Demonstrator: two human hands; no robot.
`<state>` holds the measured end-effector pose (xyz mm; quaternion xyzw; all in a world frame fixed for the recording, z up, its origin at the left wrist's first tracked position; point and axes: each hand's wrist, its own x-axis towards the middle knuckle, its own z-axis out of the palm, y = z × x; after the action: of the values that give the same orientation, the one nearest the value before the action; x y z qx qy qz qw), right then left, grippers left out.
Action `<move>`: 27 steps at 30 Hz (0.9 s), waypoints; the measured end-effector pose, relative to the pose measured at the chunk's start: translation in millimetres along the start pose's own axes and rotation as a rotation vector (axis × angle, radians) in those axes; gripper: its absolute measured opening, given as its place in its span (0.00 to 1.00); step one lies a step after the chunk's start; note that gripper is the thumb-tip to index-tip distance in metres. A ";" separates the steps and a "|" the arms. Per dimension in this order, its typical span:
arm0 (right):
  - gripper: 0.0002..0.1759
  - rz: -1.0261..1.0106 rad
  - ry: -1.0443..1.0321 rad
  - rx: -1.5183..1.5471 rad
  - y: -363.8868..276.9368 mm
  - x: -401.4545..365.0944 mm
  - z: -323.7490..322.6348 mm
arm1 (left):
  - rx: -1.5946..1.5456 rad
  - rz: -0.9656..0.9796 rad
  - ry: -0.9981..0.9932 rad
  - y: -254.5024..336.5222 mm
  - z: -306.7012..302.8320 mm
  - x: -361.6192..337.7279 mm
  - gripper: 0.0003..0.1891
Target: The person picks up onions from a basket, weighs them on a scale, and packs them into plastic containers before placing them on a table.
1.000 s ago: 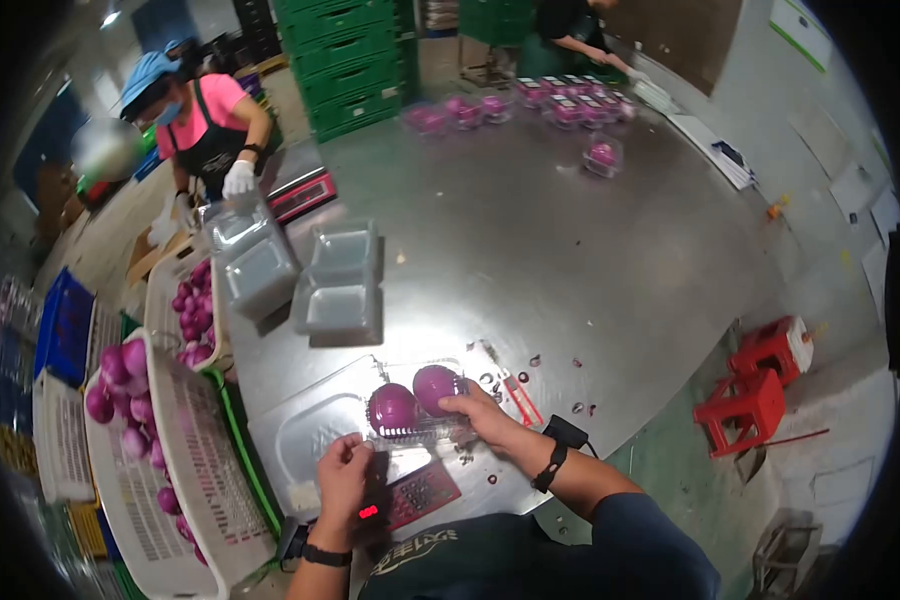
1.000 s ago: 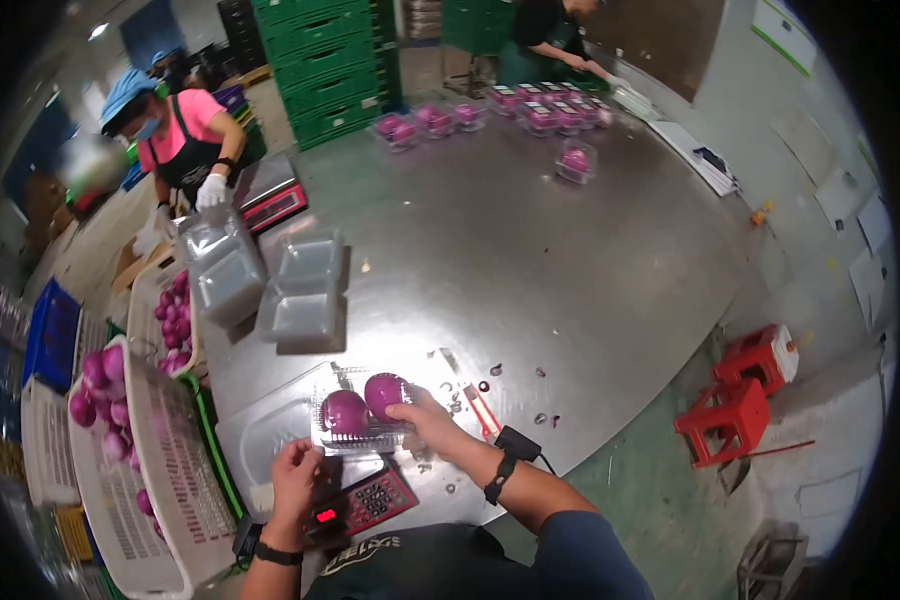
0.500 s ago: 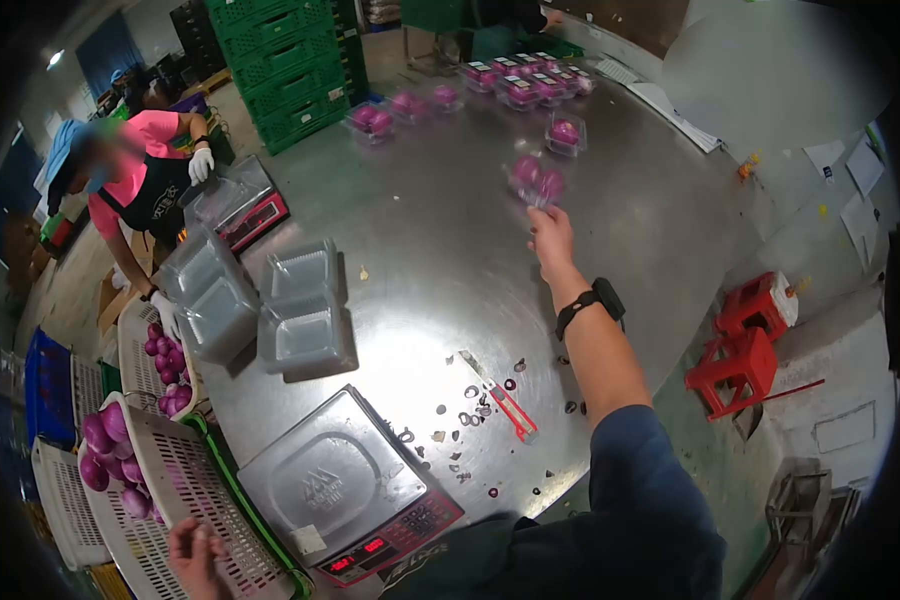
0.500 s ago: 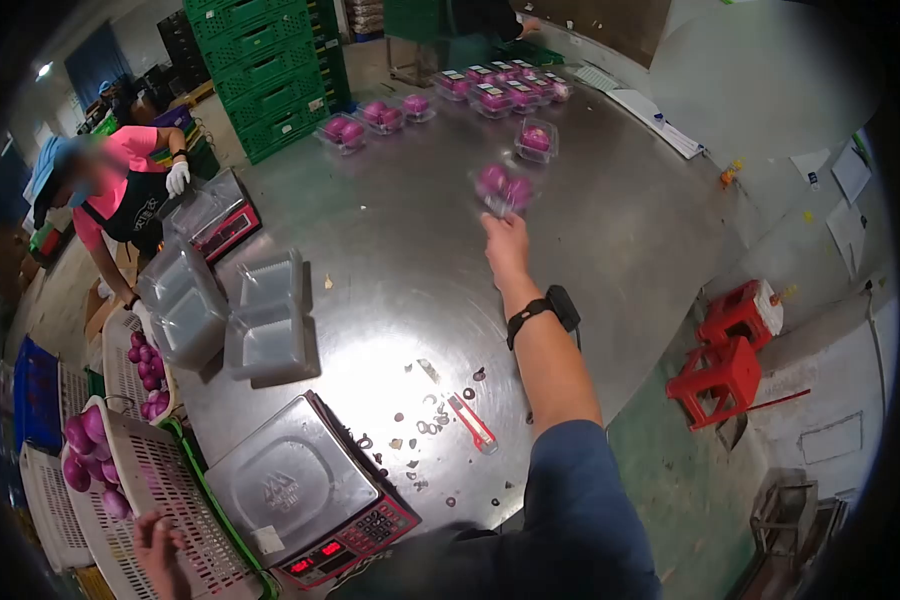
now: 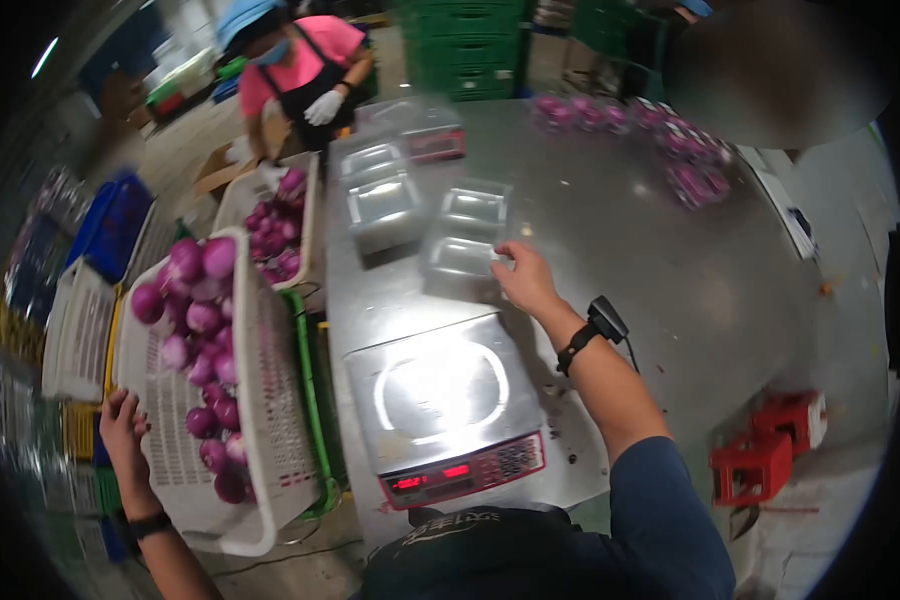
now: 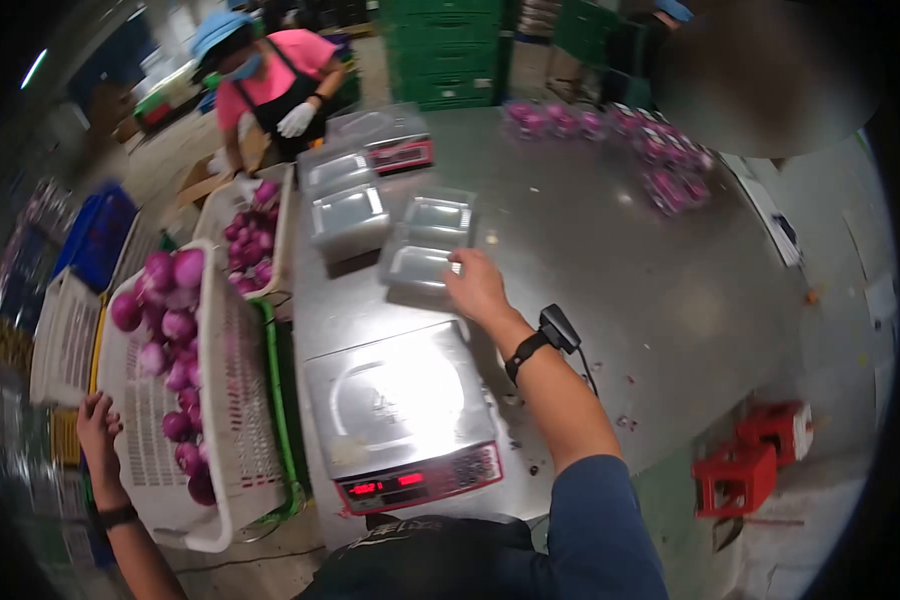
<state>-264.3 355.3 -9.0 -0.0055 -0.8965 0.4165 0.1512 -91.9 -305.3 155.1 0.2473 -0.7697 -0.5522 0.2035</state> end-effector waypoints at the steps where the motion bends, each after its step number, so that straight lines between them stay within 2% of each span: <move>1: 0.20 -0.070 -0.004 -0.101 -5.7 2.1 15.8 | -0.015 -0.009 0.010 -10.7 -12.8 15.7 0.17; 2: 0.21 -0.151 -0.007 -0.197 -11.8 6.9 30.2 | 0.020 -0.019 0.033 -20.5 -23.3 31.3 0.15; 3: 0.22 -0.144 -0.084 -0.282 -15.7 10.5 43.6 | 0.054 -0.033 0.067 -39.0 -37.0 54.2 0.13; 4: 0.24 -0.155 -0.168 -0.363 -14.5 15.5 55.8 | 0.127 -0.018 0.095 -33.8 -36.0 56.9 0.12; 5: 0.26 -0.299 -0.185 -0.476 22.0 27.1 82.9 | 0.188 -0.009 0.083 -46.5 -46.3 72.5 0.14; 6: 0.27 -0.393 -0.230 -0.491 32.7 30.6 93.6 | 0.312 0.021 0.116 -46.5 -44.9 81.0 0.15; 7: 0.24 -0.336 -0.324 -0.528 29.3 32.2 98.5 | 0.403 0.100 0.131 -61.4 -50.3 99.1 0.19; 8: 0.22 -0.166 -0.475 -0.616 9.0 33.9 97.3 | 0.582 0.170 0.140 -57.6 -48.3 108.7 0.22; 10: 0.21 -0.079 -0.501 -0.647 8.7 33.6 102.6 | 0.699 0.330 0.146 -81.0 -51.0 147.4 0.25; 12: 0.16 -0.181 -0.437 -0.627 15.1 29.6 107.8 | 0.754 0.320 0.128 -82.6 -38.4 178.4 0.26; 14: 0.15 -0.217 -0.410 -0.617 21.7 32.0 111.4 | 0.824 0.507 0.149 -96.1 -18.3 212.1 0.32; 15: 0.13 -0.244 -0.378 -0.601 21.3 32.3 113.1 | 0.823 0.493 0.145 -98.9 -6.3 226.2 0.32; 17: 0.12 -0.182 -0.366 -0.571 1.4 28.5 113.4 | 0.873 0.677 0.151 -102.6 19.3 248.5 0.42; 18: 0.11 -0.116 -0.339 -0.532 -6.5 27.9 114.3 | 0.873 0.668 0.149 -100.7 31.6 253.4 0.42; 21: 0.11 -0.099 -0.270 -0.507 -2.9 25.1 120.2 | 1.072 0.362 0.108 -92.8 61.6 269.7 0.55; 22: 0.11 -0.097 -0.272 -0.509 -3.4 23.6 120.9 | 1.072 0.361 0.105 -94.0 69.3 271.9 0.55; 24: 0.11 -0.081 -0.240 -0.517 -5.5 22.1 122.9 | 1.273 0.297 0.151 -93.3 80.7 275.2 0.57; 27: 0.10 -0.146 -0.273 -0.565 7.3 19.5 121.9 | 1.300 0.395 0.220 -106.8 84.1 288.7 0.57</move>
<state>-317.4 271.9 -83.3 0.0729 -0.9867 0.1359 0.0512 -353.9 -445.6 39.2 0.2287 -0.9502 0.0977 0.1875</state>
